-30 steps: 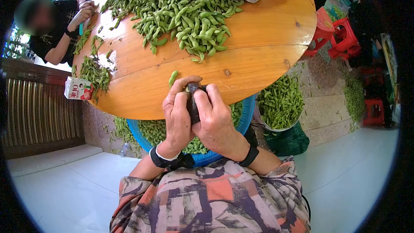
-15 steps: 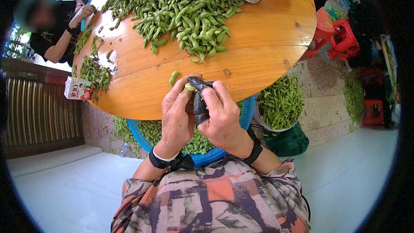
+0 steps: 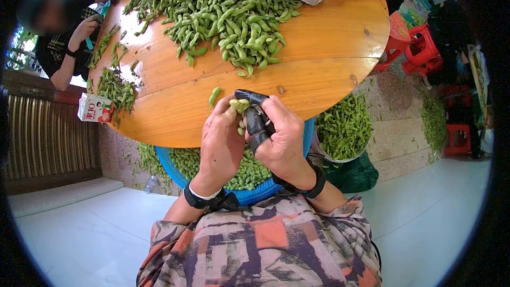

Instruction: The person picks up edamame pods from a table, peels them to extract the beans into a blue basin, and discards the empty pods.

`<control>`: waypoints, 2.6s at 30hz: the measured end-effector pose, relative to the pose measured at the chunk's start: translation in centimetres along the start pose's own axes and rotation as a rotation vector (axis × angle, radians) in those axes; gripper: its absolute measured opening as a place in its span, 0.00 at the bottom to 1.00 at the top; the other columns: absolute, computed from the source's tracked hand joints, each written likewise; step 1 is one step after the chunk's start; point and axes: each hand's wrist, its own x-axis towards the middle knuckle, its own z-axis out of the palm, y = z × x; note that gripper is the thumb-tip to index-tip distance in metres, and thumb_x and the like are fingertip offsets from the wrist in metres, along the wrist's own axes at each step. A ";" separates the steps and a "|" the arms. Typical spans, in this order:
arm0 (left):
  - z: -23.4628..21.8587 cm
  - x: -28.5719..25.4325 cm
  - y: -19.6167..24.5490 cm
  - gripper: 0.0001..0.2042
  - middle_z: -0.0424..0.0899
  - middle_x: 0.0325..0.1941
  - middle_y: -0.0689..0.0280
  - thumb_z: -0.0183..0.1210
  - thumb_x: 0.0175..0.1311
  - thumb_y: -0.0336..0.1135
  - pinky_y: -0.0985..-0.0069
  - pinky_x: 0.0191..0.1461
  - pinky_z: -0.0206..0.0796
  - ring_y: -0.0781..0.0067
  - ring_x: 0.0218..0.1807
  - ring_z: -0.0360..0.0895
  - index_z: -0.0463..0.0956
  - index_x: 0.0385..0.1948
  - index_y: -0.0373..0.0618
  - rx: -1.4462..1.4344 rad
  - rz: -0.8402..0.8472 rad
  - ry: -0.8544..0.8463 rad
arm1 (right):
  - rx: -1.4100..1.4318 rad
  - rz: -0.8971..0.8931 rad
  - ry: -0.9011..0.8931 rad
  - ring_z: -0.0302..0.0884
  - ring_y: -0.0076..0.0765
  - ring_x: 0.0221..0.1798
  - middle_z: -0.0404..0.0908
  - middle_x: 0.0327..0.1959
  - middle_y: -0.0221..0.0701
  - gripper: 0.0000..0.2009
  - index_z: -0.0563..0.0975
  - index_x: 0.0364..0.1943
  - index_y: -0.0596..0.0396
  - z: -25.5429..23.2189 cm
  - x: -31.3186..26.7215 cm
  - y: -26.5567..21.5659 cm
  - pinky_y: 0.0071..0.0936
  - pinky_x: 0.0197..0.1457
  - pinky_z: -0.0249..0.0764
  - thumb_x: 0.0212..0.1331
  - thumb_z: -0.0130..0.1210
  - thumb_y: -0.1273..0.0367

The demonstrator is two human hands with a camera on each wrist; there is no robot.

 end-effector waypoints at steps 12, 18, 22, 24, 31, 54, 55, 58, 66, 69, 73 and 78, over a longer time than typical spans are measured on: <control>-2.2 -0.3 2.0 0.12 0.76 0.27 0.73 0.47 0.76 0.37 0.89 0.26 0.56 0.89 0.26 0.68 0.76 0.38 0.40 0.549 -0.077 -0.123 | 0.331 0.298 -0.200 0.64 0.12 0.21 0.69 0.19 0.18 0.07 0.78 0.42 0.60 -2.4 0.6 0.2 0.13 0.23 0.60 0.64 0.51 0.74; -2.5 0.2 2.3 0.12 0.76 0.24 0.70 0.50 0.75 0.40 0.88 0.23 0.55 0.87 0.23 0.67 0.75 0.38 0.39 0.725 -0.086 -0.221 | 0.105 0.124 -0.165 0.68 0.15 0.27 0.71 0.27 0.20 0.10 0.81 0.46 0.58 -2.5 1.0 -0.5 0.18 0.28 0.65 0.62 0.55 0.75; -2.8 0.1 1.7 0.12 0.75 0.22 0.72 0.51 0.74 0.38 0.87 0.22 0.52 0.88 0.21 0.64 0.74 0.34 0.40 0.998 0.017 -0.230 | -0.130 -0.011 -0.122 0.72 0.23 0.30 0.73 0.29 0.25 0.15 0.82 0.48 0.53 -2.5 0.8 -0.5 0.21 0.32 0.68 0.56 0.58 0.77; -2.6 0.1 1.8 0.12 0.74 0.22 0.73 0.51 0.74 0.38 0.87 0.21 0.52 0.88 0.21 0.64 0.73 0.33 0.40 1.058 0.036 -0.230 | -0.402 -0.249 -0.046 0.75 0.31 0.30 0.73 0.29 0.33 0.17 0.82 0.47 0.52 -2.3 0.6 -0.9 0.23 0.33 0.70 0.51 0.59 0.79; -2.8 -0.2 1.8 0.11 0.74 0.24 0.73 0.48 0.76 0.37 0.86 0.24 0.55 0.88 0.22 0.64 0.74 0.39 0.39 0.631 -0.104 -0.228 | -0.323 -0.371 0.039 0.77 0.39 0.31 0.74 0.28 0.33 0.16 0.82 0.45 0.55 -0.8 0.3 0.7 0.25 0.32 0.72 0.50 0.59 0.79; -4.5 -1.0 3.4 0.10 0.80 0.35 0.63 0.61 0.61 0.29 0.71 0.44 0.72 0.66 0.38 0.79 0.78 0.43 0.40 1.275 0.271 -1.022 | -0.193 0.152 0.146 0.68 0.14 0.24 0.76 0.22 0.18 0.16 0.83 0.46 0.49 -9.0 -1.1 -1.3 0.16 0.27 0.61 0.55 0.53 0.77; -3.8 -1.6 4.5 0.12 0.82 0.41 0.59 0.65 0.54 0.27 0.66 0.52 0.73 0.58 0.48 0.80 0.80 0.40 0.39 1.314 0.096 -1.007 | -0.376 0.089 0.107 0.69 0.16 0.24 0.76 0.22 0.22 0.16 0.83 0.45 0.51 -11.6 -1.4 -0.8 0.18 0.27 0.62 0.54 0.52 0.78; -3.4 -1.1 6.7 0.12 0.82 0.42 0.61 0.66 0.52 0.26 0.69 0.51 0.73 0.62 0.47 0.81 0.80 0.39 0.39 1.343 0.225 -0.794 | -0.835 0.190 0.070 0.69 0.20 0.25 0.74 0.21 0.32 0.15 0.82 0.45 0.57 -18.1 -2.7 0.4 0.24 0.29 0.65 0.54 0.51 0.78; -4.5 3.7 6.1 0.08 0.78 0.31 0.56 0.63 0.56 0.26 0.67 0.36 0.69 0.59 0.31 0.79 0.79 0.37 0.36 1.877 0.737 -0.113 | -0.804 0.050 0.253 0.68 0.26 0.26 0.72 0.22 0.39 0.19 0.81 0.48 0.55 -15.7 -1.9 0.1 0.26 0.33 0.67 0.52 0.49 0.81; -4.5 3.6 5.9 0.06 0.75 0.30 0.56 0.60 0.59 0.28 0.62 0.37 0.71 0.48 0.34 0.77 0.78 0.36 0.38 1.902 0.763 -0.140 | -0.571 -0.130 0.117 0.70 0.26 0.27 0.75 0.25 0.32 0.19 0.80 0.49 0.55 -11.7 -0.7 0.7 0.25 0.33 0.68 0.52 0.50 0.81; -3.8 2.5 5.9 0.06 0.81 0.30 0.62 0.58 0.65 0.26 0.76 0.25 0.63 0.71 0.22 0.75 0.78 0.40 0.35 1.526 0.417 -0.225 | -0.225 0.021 -0.092 0.70 0.22 0.27 0.77 0.26 0.30 0.16 0.79 0.51 0.55 -5.9 -0.1 0.6 0.22 0.31 0.67 0.58 0.53 0.78; -1.6 0.3 4.2 0.06 0.79 0.26 0.68 0.56 0.68 0.26 0.83 0.20 0.59 0.87 0.19 0.69 0.79 0.41 0.34 0.888 -0.123 -0.182 | 0.028 0.087 -0.251 0.67 0.19 0.30 0.72 0.30 0.26 0.17 0.77 0.55 0.58 -3.5 0.3 -0.3 0.18 0.32 0.64 0.62 0.52 0.77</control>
